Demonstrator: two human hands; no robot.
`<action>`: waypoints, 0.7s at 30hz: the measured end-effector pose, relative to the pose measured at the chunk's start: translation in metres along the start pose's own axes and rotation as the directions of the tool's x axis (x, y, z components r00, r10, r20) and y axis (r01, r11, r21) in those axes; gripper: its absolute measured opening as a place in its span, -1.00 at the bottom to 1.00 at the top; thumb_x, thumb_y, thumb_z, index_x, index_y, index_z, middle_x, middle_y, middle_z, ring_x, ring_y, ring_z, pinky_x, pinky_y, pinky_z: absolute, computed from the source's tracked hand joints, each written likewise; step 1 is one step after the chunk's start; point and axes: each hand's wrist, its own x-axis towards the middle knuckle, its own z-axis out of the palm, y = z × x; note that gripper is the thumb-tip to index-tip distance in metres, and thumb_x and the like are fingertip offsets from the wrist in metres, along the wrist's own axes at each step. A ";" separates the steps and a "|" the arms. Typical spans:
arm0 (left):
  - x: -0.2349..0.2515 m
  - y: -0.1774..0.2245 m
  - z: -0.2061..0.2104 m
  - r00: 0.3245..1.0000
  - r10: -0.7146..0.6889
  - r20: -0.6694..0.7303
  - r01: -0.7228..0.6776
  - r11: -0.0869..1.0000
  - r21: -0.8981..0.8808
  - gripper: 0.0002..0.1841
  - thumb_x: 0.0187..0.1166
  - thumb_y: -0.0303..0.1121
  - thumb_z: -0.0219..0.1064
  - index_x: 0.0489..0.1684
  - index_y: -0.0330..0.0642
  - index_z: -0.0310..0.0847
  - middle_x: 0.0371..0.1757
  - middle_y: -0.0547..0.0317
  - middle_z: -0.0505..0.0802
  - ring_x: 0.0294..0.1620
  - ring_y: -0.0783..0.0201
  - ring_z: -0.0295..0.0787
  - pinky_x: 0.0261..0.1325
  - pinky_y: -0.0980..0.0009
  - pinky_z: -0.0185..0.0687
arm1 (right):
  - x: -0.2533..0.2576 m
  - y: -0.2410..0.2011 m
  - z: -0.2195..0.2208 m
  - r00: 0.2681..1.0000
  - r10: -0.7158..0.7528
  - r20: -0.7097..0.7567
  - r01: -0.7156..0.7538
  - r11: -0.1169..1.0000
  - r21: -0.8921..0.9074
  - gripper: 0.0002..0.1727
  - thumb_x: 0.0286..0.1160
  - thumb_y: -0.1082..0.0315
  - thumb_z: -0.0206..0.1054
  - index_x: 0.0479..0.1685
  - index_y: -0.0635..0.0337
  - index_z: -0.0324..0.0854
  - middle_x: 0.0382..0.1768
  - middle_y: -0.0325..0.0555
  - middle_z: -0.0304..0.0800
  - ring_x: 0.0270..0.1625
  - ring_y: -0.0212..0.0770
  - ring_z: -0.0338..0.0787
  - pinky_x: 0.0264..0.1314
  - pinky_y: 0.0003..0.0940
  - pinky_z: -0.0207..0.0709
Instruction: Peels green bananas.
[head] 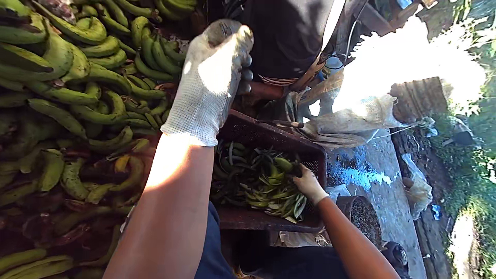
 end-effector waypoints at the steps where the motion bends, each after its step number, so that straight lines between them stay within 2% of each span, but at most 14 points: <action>1: -0.008 0.008 0.017 1.000 -0.020 0.005 0.019 0.998 0.066 -0.55 0.69 -0.02 0.31 0.43 -0.03 0.58 -0.02 -0.02 0.85 -0.21 0.04 0.89 -0.23 0.10 0.90 | -0.015 -0.006 -0.014 0.998 -0.026 -0.062 0.033 0.994 0.107 -0.39 0.39 0.20 0.53 0.50 0.07 0.58 0.24 -0.10 0.83 0.24 -0.25 0.82 0.38 -0.15 0.70; 3: -0.035 0.041 0.068 0.991 -0.136 -0.004 0.132 0.949 0.288 -0.59 0.72 -0.08 0.26 0.46 0.02 0.57 0.01 0.16 0.83 -0.18 0.26 0.84 -0.17 0.29 0.83 | -0.048 -0.019 -0.043 0.988 -0.039 -0.149 0.077 0.962 0.262 -0.47 0.45 0.22 0.49 0.46 0.03 0.62 0.08 -0.17 0.87 -0.03 -0.32 0.85 0.09 -0.23 0.77; 4: -0.045 0.051 0.089 0.977 -0.205 0.052 0.169 0.905 0.390 -0.57 0.73 -0.09 0.23 0.51 0.03 0.54 0.08 0.18 0.81 -0.11 0.30 0.81 -0.07 0.29 0.82 | -0.063 -0.021 -0.053 0.980 -0.049 -0.192 0.113 0.934 0.339 -0.47 0.46 0.22 0.49 0.46 0.04 0.62 0.01 -0.18 0.87 -0.16 -0.33 0.83 -0.06 -0.27 0.77; 6: -0.057 0.047 0.115 0.930 -0.279 0.240 0.104 0.824 0.557 -0.57 0.74 -0.12 0.21 0.54 0.04 0.50 0.09 0.18 0.82 -0.14 0.33 0.78 -0.08 0.28 0.75 | -0.084 -0.021 -0.061 0.965 -0.035 -0.259 0.169 0.841 0.514 -0.39 0.44 0.23 0.51 0.53 0.13 0.55 0.03 -0.11 0.87 -0.13 -0.27 0.86 -0.05 -0.26 0.80; 7: -0.063 0.037 0.125 0.895 -0.309 0.322 0.048 0.784 0.619 -0.56 0.72 -0.10 0.24 0.54 0.07 0.51 0.00 0.18 0.83 -0.22 0.32 0.76 -0.18 0.25 0.72 | -0.091 -0.022 -0.060 0.962 -0.014 -0.271 0.187 0.759 0.624 -0.34 0.44 0.28 0.52 0.57 0.22 0.48 0.10 -0.02 0.86 -0.02 -0.19 0.88 0.05 -0.21 0.83; 8: -0.069 0.026 0.135 0.855 -0.346 0.388 -0.006 0.740 0.672 -0.53 0.69 -0.07 0.27 0.56 0.11 0.51 0.01 0.15 0.85 -0.22 0.26 0.79 -0.18 0.15 0.76 | -0.094 -0.025 -0.059 0.963 -0.007 -0.270 0.209 0.654 0.727 -0.35 0.44 0.32 0.52 0.54 0.30 0.46 0.12 0.07 0.85 0.04 -0.10 0.89 0.12 -0.14 0.83; 9: -0.076 0.014 0.143 0.813 -0.380 0.441 -0.049 0.710 0.702 -0.47 0.66 -0.02 0.29 0.60 0.13 0.48 0.10 0.10 0.85 -0.09 0.19 0.82 -0.05 0.04 0.77 | -0.096 -0.029 -0.058 0.967 -0.024 -0.255 0.226 0.554 0.802 -0.38 0.44 0.33 0.50 0.50 0.35 0.47 0.08 0.13 0.85 0.03 -0.06 0.88 0.13 -0.09 0.82; 11: -0.097 -0.006 0.158 0.713 -0.477 0.514 -0.027 0.715 0.699 -0.22 0.56 0.12 0.34 0.81 0.15 0.19 0.47 0.03 0.68 0.36 0.13 0.69 0.40 -0.05 0.62 | -0.101 -0.036 -0.060 0.979 -0.127 -0.157 0.195 0.393 0.899 -0.44 0.46 0.29 0.46 0.41 0.36 0.49 0.01 0.15 0.84 -0.03 -0.05 0.87 0.10 -0.05 0.80; 13: -0.120 -0.014 0.176 0.678 -0.469 0.566 0.090 0.817 0.570 -0.11 0.50 0.09 0.44 0.86 0.17 0.06 0.50 0.16 0.66 0.41 0.30 0.67 0.47 0.19 0.62 | -0.107 -0.040 -0.059 0.972 -0.234 -0.038 0.111 0.304 0.946 -0.50 0.46 0.28 0.43 0.36 0.32 0.52 -0.07 0.07 0.85 -0.09 -0.11 0.87 0.05 -0.09 0.80; 15: -0.137 -0.022 0.192 0.750 -0.360 0.555 0.160 0.913 0.375 -0.33 0.58 -0.14 0.42 0.71 -0.02 0.32 0.29 0.20 0.81 0.22 0.33 0.79 0.32 0.30 0.76 | -0.113 -0.043 -0.054 0.954 -0.286 0.085 -0.004 0.272 0.962 -0.58 0.50 0.31 0.39 0.29 0.29 0.53 -0.11 0.06 0.86 -0.11 -0.11 0.88 0.02 -0.08 0.80; 17: -0.143 -0.031 0.199 0.864 -0.260 0.431 0.126 0.941 0.314 -0.56 0.60 -0.29 0.38 0.44 -0.17 0.57 0.14 0.16 0.87 0.12 0.28 0.84 0.24 0.30 0.80 | -0.114 -0.044 -0.051 0.958 -0.247 0.147 -0.068 0.300 0.951 -0.58 0.55 0.27 0.39 0.32 0.24 0.53 -0.14 0.04 0.84 -0.18 -0.13 0.86 -0.08 -0.14 0.79; 19: -0.138 -0.040 0.200 0.950 -0.182 0.253 0.069 0.914 0.400 -0.64 0.56 -0.32 0.42 0.27 -0.23 0.61 0.07 0.14 0.88 0.07 0.28 0.86 0.18 0.30 0.83 | -0.110 -0.042 -0.047 0.992 -0.073 0.102 -0.065 0.393 0.917 -0.48 0.55 0.16 0.43 0.44 0.13 0.50 -0.11 0.00 0.80 -0.27 -0.14 0.81 -0.27 -0.20 0.75; 20: -0.133 -0.044 0.199 0.975 -0.124 0.185 0.019 0.874 0.486 -0.62 0.54 -0.32 0.43 0.26 -0.23 0.58 0.07 0.14 0.85 0.06 0.33 0.83 0.17 0.34 0.81 | -0.105 -0.037 -0.044 0.999 0.008 0.036 -0.035 0.477 0.878 -0.46 0.55 0.12 0.44 0.46 0.11 0.49 -0.06 0.00 0.80 -0.23 -0.12 0.83 -0.24 -0.17 0.77; 21: -0.129 -0.049 0.197 0.989 -0.050 0.137 -0.039 0.816 0.577 -0.59 0.52 -0.33 0.43 0.30 -0.23 0.54 0.11 0.11 0.81 0.07 0.36 0.79 0.18 0.37 0.76 | -0.101 -0.031 -0.041 0.997 0.056 -0.058 0.011 0.616 0.787 -0.42 0.57 0.07 0.41 0.52 0.10 0.45 0.04 -0.02 0.81 -0.15 -0.13 0.88 -0.13 -0.15 0.83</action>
